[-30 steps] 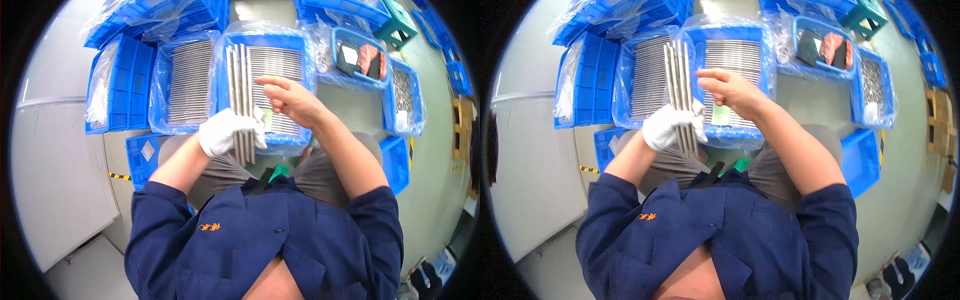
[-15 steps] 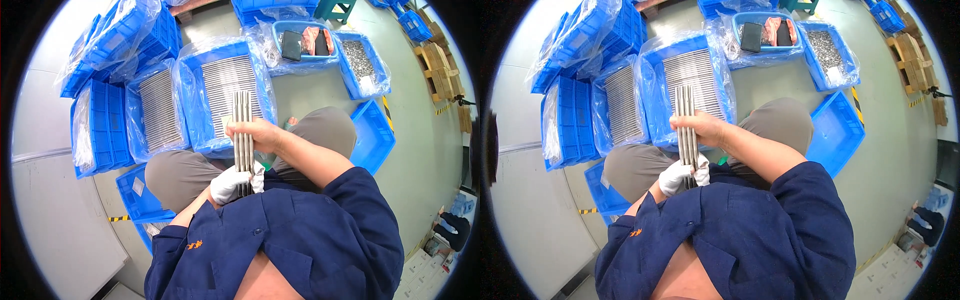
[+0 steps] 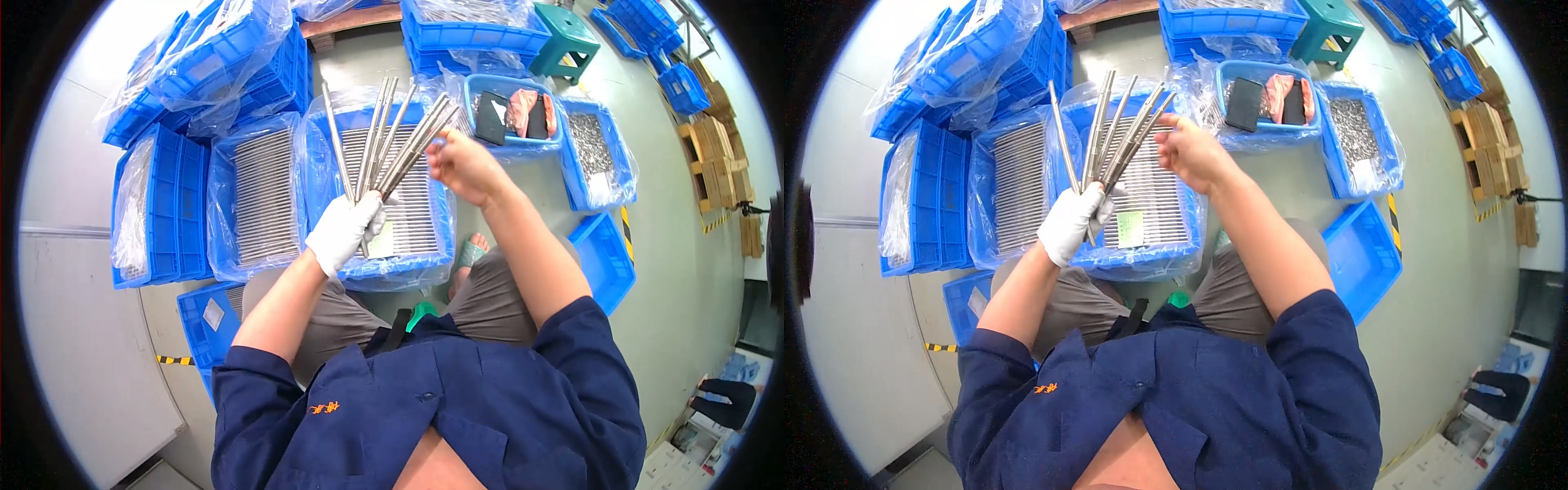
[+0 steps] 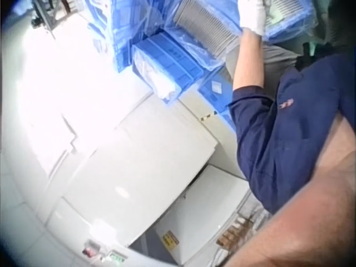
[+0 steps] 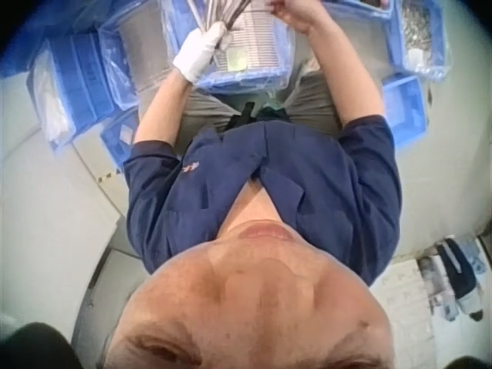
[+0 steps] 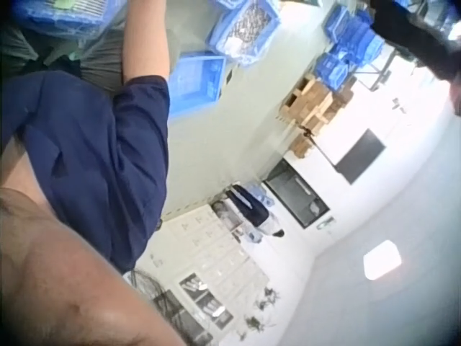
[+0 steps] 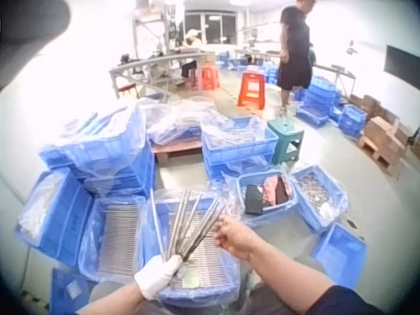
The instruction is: Inspecting and sorting metal rods and circular components within a manufacturing facility.
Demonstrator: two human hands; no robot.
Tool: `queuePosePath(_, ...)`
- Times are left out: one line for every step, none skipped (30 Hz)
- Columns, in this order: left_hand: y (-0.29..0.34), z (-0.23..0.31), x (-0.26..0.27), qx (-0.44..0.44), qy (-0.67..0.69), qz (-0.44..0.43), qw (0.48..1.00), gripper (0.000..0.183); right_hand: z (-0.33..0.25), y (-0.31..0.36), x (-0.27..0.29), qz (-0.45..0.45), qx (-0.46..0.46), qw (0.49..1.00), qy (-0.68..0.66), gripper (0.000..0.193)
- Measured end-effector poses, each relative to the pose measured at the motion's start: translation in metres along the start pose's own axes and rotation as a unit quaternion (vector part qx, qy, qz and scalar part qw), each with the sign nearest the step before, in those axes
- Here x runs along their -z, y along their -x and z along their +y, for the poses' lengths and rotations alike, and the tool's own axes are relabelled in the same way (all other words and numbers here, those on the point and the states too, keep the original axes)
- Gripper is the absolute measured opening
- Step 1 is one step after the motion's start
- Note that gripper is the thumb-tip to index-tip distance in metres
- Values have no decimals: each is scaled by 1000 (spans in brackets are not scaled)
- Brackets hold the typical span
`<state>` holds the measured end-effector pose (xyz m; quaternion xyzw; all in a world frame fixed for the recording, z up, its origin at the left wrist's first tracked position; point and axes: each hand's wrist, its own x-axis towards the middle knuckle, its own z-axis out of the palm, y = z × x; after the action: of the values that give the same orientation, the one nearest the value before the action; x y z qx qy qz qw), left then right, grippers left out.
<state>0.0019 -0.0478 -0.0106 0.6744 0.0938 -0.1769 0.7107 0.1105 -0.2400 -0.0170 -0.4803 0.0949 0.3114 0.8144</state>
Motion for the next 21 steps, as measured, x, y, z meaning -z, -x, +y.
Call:
queuePosePath(-5, -3, 2, 8, 25, 10, 1000, 36, 3, 0, 3, -35, -29, 996, 72, 46)
queuePosePath(-10, -5, 6, 20, 32, 1, 999, 33, 10, -2, 2, -53, -27, 984, 169, 42)
queuePosePath(-13, -7, 10, 34, 41, -8, 999, 31, 10, -2, 4, -97, 11, 944, 315, 41)
queuePosePath(-15, -8, 12, 45, 52, -17, 998, 29, 10, -2, 5, -162, 77, 880, 439, 40)
queuePosePath(-18, -8, 13, 21, 21, 2, 1000, 24, 12, -4, 3, -140, 114, 804, 566, 38)
queuePosePath(-21, -6, 14, 29, 37, -11, 999, 22, 7, -5, 3, -145, 210, 714, 652, 37)
queuePosePath(-21, -4, 14, 39, 47, -18, 998, 21, 6, -7, 1, -123, 202, 715, 658, 36)
queuePosePath(-22, -2, 14, 44, 59, -30, 997, 19, 3, -9, -1, -109, 167, 778, 595, 35)
queuePosePath(-22, 0, 13, 37, 77, -22, 996, 19, -3, -13, 0, -98, 130, 833, 528, 35)
queuePosePath(-22, 3, 14, 46, 81, -6, 996, 19, -6, -16, 0, -80, 75, 883, 457, 35)
queuePosePath(-22, 6, 15, 43, 89, -3, 995, 19, -11, -18, 2, -64, 82, 924, 368, 34)
queuePosePath(-21, 8, 16, 40, 97, 1, 995, 19, -15, -20, 4, -72, 128, 951, 272, 34)
queuePosePath(-20, 9, 16, 43, 99, 13, 994, 20, -18, -22, 6, -66, 150, 971, 172, 34)
queuePosePath(-19, 10, 17, 49, 98, 12, 994, 21, -22, -23, 8, -44, 172, 981, 72, 34)
queuePosePath(-17, 11, 18, 50, 97, 9, 994, 21, -23, -22, 10, -79, 175, 980, 47, 34)
queuePosePath(-16, 11, 20, 45, 98, 5, 994, 21, -25, -21, 11, -102, 178, 978, 25, 34)
queuePosePath(-15, 11, 21, 51, 104, -3, 993, 22, -25, -20, 11, -146, 187, 971, 0, 34)
queuePosePath(-15, 10, 21, 54, 104, 0, 993, 22, -25, -19, 10, -126, 187, 974, 12, 34)
queuePosePath(-14, 9, 22, 54, 104, 5, 993, 22, -25, -18, 7, -128, 195, 972, 19, 34)
queuePosePath(-14, 9, 23, 53, 103, 11, 993, 23, -23, -17, 3, -131, 204, 970, 25, 34)
queuePosePath(-13, 9, 24, 46, 102, 0, 994, 22, -21, -15, -1, -101, 236, 964, 70, 34)
